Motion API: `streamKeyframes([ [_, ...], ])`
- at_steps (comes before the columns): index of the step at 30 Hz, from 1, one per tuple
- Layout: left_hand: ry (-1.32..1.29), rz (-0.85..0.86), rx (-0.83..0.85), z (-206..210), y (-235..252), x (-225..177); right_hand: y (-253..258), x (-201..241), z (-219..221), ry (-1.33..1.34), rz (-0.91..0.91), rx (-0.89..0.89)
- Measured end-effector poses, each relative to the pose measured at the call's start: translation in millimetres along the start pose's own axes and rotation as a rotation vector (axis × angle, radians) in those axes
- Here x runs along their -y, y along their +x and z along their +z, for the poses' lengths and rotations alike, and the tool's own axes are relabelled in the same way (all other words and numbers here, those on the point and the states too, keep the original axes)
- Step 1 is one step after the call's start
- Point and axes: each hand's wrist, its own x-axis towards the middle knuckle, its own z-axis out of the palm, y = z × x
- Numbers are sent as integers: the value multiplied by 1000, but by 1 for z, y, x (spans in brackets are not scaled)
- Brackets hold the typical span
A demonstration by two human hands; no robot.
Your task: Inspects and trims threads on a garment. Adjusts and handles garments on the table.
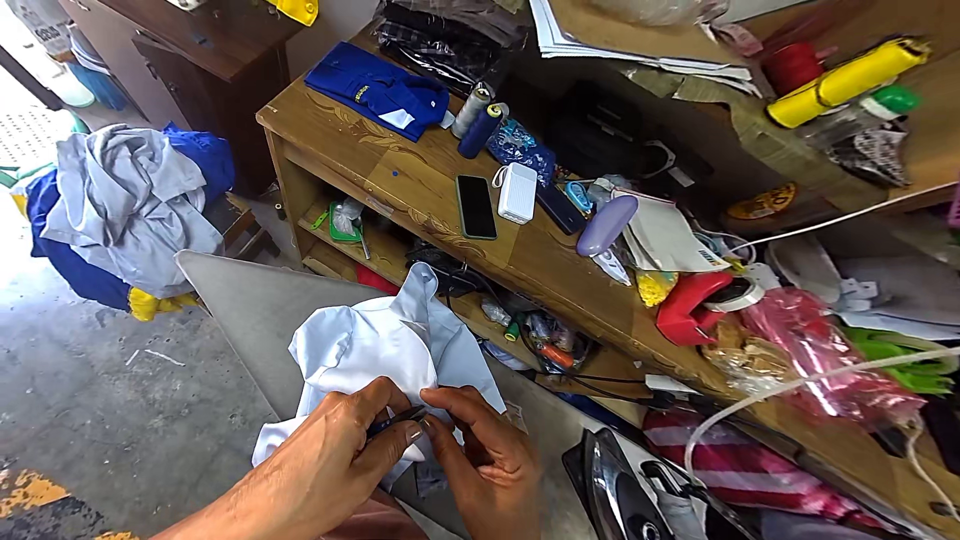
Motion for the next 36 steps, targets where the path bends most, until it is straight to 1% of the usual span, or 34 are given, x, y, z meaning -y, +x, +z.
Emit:
streamKeyframes([
  [2, -38, 17, 1, 1, 0, 0, 0, 0, 0, 20, 3, 10],
  [8, -95, 66, 14, -3, -1, 2, 2, 2, -6, 195, 82, 65],
  [22, -146, 63, 30, -5, -1, 2, 2, 5, -6, 171, 66, 96],
  [31, -133, 139, -27, -1, 1, 8, 2, 6, -6, 188, 73, 90],
  [36, -120, 104, 16, -6, 1, 7, 3, 4, -5, 208, 78, 87],
])
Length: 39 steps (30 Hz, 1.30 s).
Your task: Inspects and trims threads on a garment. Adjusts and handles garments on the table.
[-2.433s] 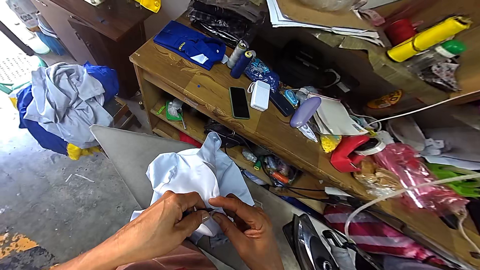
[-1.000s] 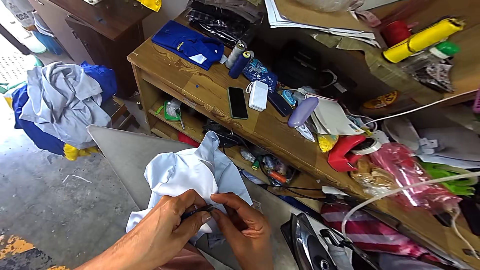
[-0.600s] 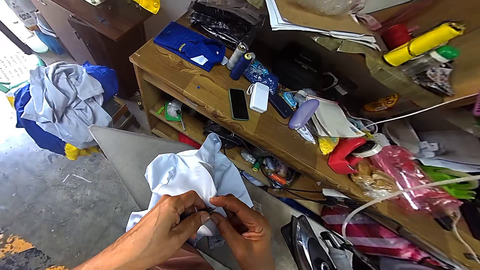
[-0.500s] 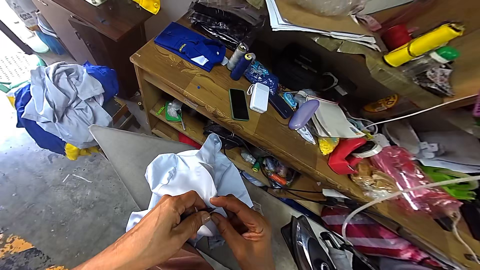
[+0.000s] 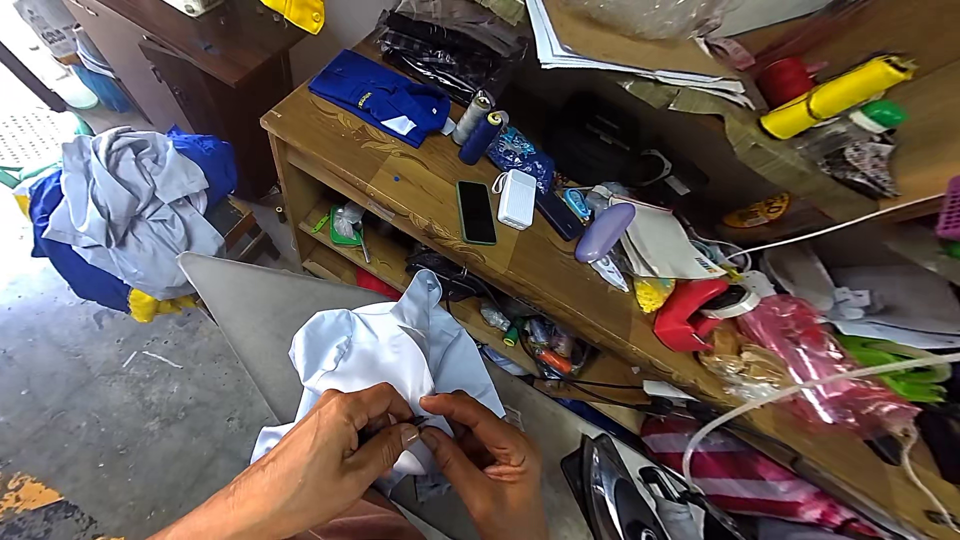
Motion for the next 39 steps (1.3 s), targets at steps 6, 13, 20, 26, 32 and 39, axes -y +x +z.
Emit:
streamKeyframes([
  [6, 9, -12, 25, -3, 0, -1, 2, -1, 0, -9, 2, -4],
  [13, 0, -20, 14, -2, 0, -1, 1, -2, 3, -24, -1, -3],
  [20, 2, -31, 5, -2, -2, -1, 0, -2, 5, -26, 0, 12],
  [26, -12, -23, -26, 1, -4, 0, -2, -1, 7, -59, -8, 12],
  [32, -16, -8, -68, 6, -4, 2, -4, -4, 8, -55, -20, 2],
  [39, 6, 18, -87, 8, -3, 3, -5, -3, 9, -50, -16, -8],
])
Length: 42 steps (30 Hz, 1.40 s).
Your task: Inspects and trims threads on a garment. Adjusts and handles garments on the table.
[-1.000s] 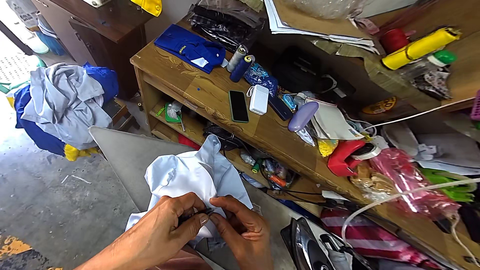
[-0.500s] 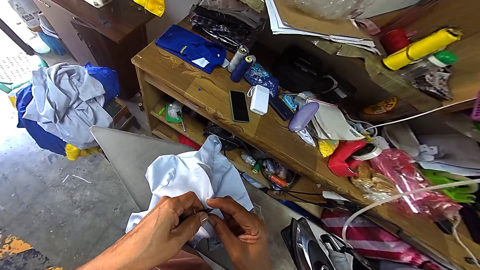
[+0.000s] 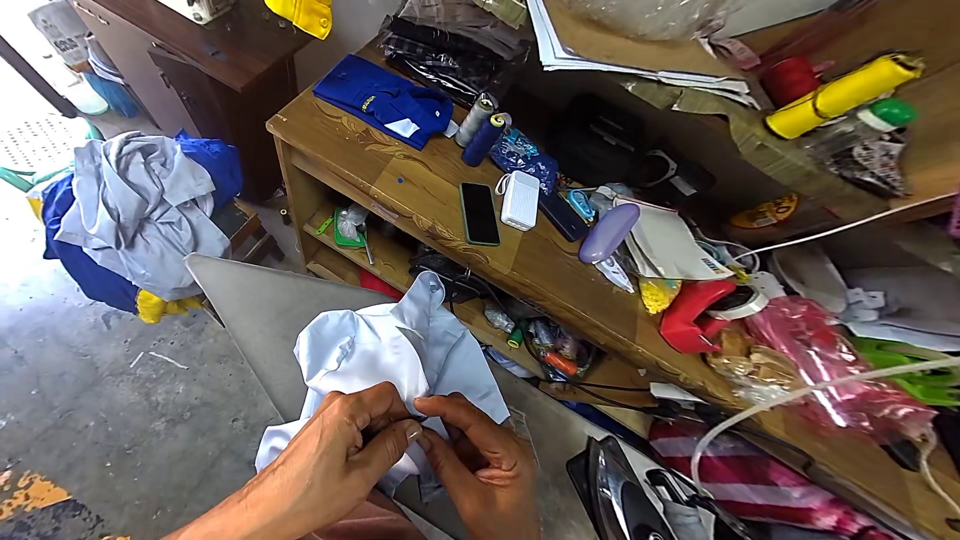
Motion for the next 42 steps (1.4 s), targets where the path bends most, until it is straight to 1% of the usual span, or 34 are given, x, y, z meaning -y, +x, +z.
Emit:
streamKeyframes([
  [3, 8, -9, 4, -1, 0, 1, 0, 0, 1, 2, 16, -1],
  [5, 44, -48, 56, -6, -1, 0, -1, -1, 1, 14, 29, 0],
  [8, 175, -86, 144, -24, -4, -12, -1, 0, -1, 85, 54, 12],
  [9, 193, -68, 131, -32, -4, -17, 0, 1, -3, 106, 66, 18],
  [11, 186, 19, 99, -45, 5, -22, 3, 2, -5, 136, 95, 42],
  [13, 195, 72, 186, -53, 23, -20, 6, 3, -5, 160, 121, 85],
  [16, 238, 58, 342, -56, 44, -10, 10, 6, -5, 180, 145, 126],
  [18, 242, 64, 374, -56, 50, -9, 11, 5, -6, 180, 170, 117],
  [22, 134, 87, 335, -58, 52, -10, 10, -5, -5, 169, 202, 115],
  [28, 36, 91, 294, -61, 49, -12, 14, -14, 0, 315, 124, 94],
  [32, -85, 68, 293, -62, 46, -5, 24, -15, -1, 293, 67, 147],
  [34, -95, 64, 303, -63, 46, -3, 30, -14, -1, 286, 69, 196],
  [36, -35, 62, 308, -66, 46, -4, 35, -11, -1, 279, 118, 242],
  [38, 92, 69, 299, -74, 46, -12, 39, -6, -2, 285, 172, 283],
  [40, 299, 124, 288, -87, 46, -23, 42, -2, -3, 304, 210, 290],
  [42, 557, 244, 315, -100, 46, -41, 46, 2, -3, 311, 244, 292],
])
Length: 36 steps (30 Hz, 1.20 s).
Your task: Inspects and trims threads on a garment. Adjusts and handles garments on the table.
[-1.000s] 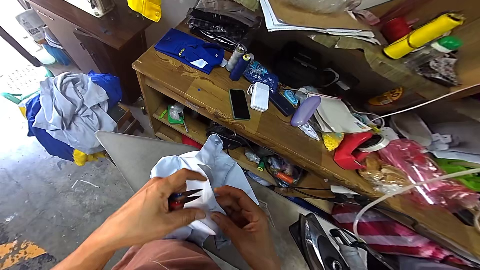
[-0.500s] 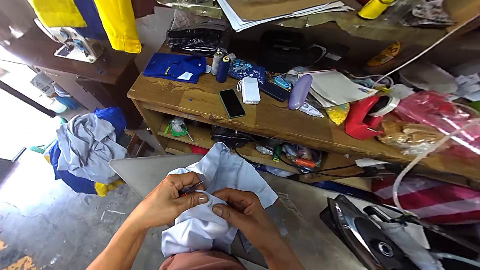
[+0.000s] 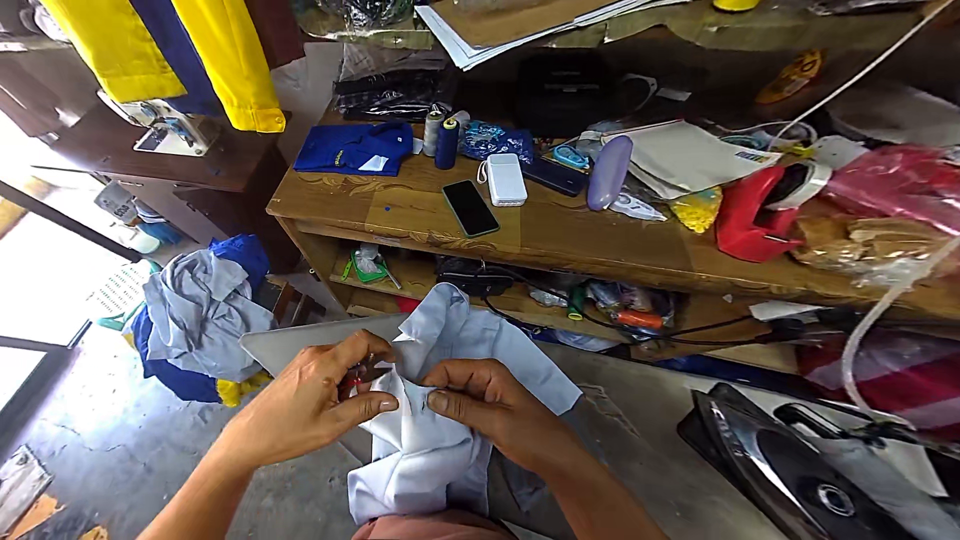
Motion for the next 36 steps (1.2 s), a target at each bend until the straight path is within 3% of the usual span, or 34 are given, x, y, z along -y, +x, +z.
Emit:
streamKeyframes([
  [4, 471, 184, 184, -31, 3, -34, 7, 11, 3, -57, 57, 5],
  [7, 631, 253, 300, -42, 10, -59, 11, 15, 5, -131, 58, 16],
  [16, 793, 323, 452, -46, 33, -80, 12, 21, 10, -158, 77, 6],
  [36, 842, 312, 581, -45, 54, -98, 14, 21, 13, -193, 44, -5],
])
